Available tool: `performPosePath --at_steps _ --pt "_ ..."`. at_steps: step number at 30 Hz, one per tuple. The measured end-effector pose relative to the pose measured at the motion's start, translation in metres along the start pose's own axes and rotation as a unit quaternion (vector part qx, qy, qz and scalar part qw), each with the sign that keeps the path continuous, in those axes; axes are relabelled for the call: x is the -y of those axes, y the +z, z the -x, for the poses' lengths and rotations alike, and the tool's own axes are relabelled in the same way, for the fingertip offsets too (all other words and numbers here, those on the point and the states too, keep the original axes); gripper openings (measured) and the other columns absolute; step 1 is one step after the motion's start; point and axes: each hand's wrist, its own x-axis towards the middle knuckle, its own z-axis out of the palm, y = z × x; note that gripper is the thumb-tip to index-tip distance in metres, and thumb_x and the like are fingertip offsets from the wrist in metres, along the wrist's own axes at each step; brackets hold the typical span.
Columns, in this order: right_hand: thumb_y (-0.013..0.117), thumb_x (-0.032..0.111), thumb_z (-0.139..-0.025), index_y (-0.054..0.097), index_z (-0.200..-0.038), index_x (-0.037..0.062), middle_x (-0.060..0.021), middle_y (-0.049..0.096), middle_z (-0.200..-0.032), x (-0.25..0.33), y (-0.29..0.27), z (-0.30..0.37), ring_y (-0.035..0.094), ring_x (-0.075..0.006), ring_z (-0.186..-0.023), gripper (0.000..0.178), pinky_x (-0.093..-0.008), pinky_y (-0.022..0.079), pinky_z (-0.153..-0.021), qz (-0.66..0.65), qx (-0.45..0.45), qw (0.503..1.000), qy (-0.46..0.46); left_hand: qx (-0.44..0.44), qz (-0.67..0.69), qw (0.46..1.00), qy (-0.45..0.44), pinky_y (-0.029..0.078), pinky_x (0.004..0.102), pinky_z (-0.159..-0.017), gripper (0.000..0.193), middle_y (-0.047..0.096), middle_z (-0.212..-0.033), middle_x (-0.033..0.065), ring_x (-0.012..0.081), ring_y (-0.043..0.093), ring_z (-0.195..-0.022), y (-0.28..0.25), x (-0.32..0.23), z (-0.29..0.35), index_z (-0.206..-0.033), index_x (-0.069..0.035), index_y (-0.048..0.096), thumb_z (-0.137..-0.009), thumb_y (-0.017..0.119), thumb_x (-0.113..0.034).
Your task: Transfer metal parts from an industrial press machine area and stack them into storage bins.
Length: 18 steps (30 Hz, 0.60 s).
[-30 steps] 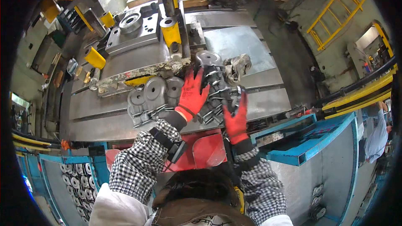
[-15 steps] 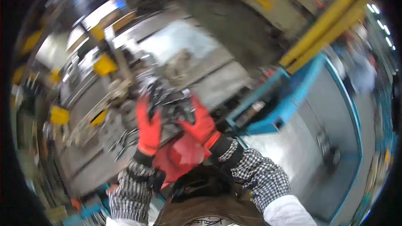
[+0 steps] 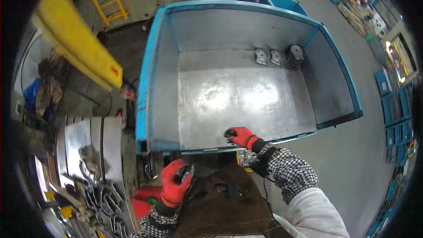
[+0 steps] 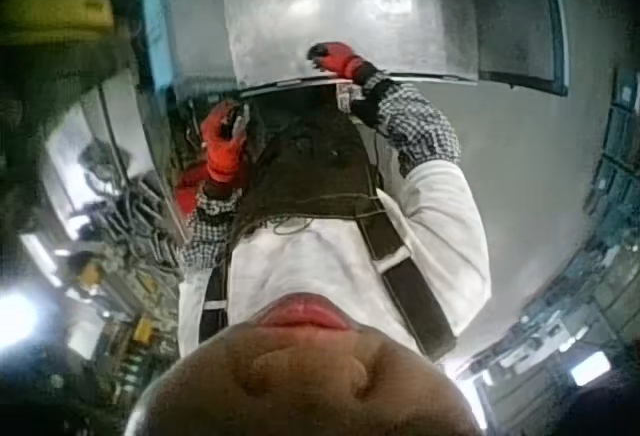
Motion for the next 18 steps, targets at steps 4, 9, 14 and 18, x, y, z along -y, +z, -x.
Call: performPosePath --at_steps 4,9,14,18 --pt "0.048 0.011 -0.077 0.059 -0.086 0.0025 -0.0069 0.061 -0.069 -0.114 -0.069 0.002 0.058 -0.0141 -0.059 0.016 -0.0259 0.047 -0.053 -0.337 -0.092 0.913 0.213 0.083 0.014 0.996 0.000 0.044 0.0304 -0.068 0.020 0.058 -0.081 0.0135 0.0253 0.056 -0.074 0.082 0.004 -0.070 -0.084 0.000 0.057 -0.065 0.061 -0.007" --pt "0.050 0.012 -0.076 0.059 -0.083 0.0037 -0.0065 0.061 -0.067 -0.252 -0.149 -0.013 0.058 -0.0149 -0.056 0.014 -0.0261 0.045 -0.049 -0.370 -0.199 0.853 0.311 0.241 0.084 0.946 -0.201 0.043 0.0234 -0.055 0.015 0.059 -0.069 0.0069 0.0112 0.054 -0.060 0.188 0.051 -0.132 -0.078 0.002 0.057 -0.076 0.059 -0.013" --pt "0.056 0.034 -0.071 0.060 -0.082 0.0053 -0.0123 0.062 -0.074 -0.324 -0.246 -0.080 0.059 -0.0279 -0.072 0.031 -0.0385 0.044 -0.065 -0.008 -0.212 0.926 0.313 0.292 0.075 0.885 -0.356 0.042 0.0238 -0.049 0.022 0.058 -0.061 0.0033 0.0088 0.052 -0.053 0.273 0.168 -0.190 -0.075 -0.001 0.060 -0.078 0.059 -0.023" --pt "0.056 0.040 -0.070 0.056 -0.099 0.0046 -0.0185 0.055 -0.103 -0.379 -0.299 -0.150 0.050 -0.0320 -0.099 0.046 -0.0386 0.039 -0.083 0.005 -0.348 0.877 0.331 0.212 0.077 0.882 -0.415 0.041 0.0265 -0.040 0.030 0.059 -0.062 0.0062 0.0126 0.051 -0.045 0.343 0.238 -0.255 -0.075 -0.001 0.061 -0.080 0.056 -0.030"
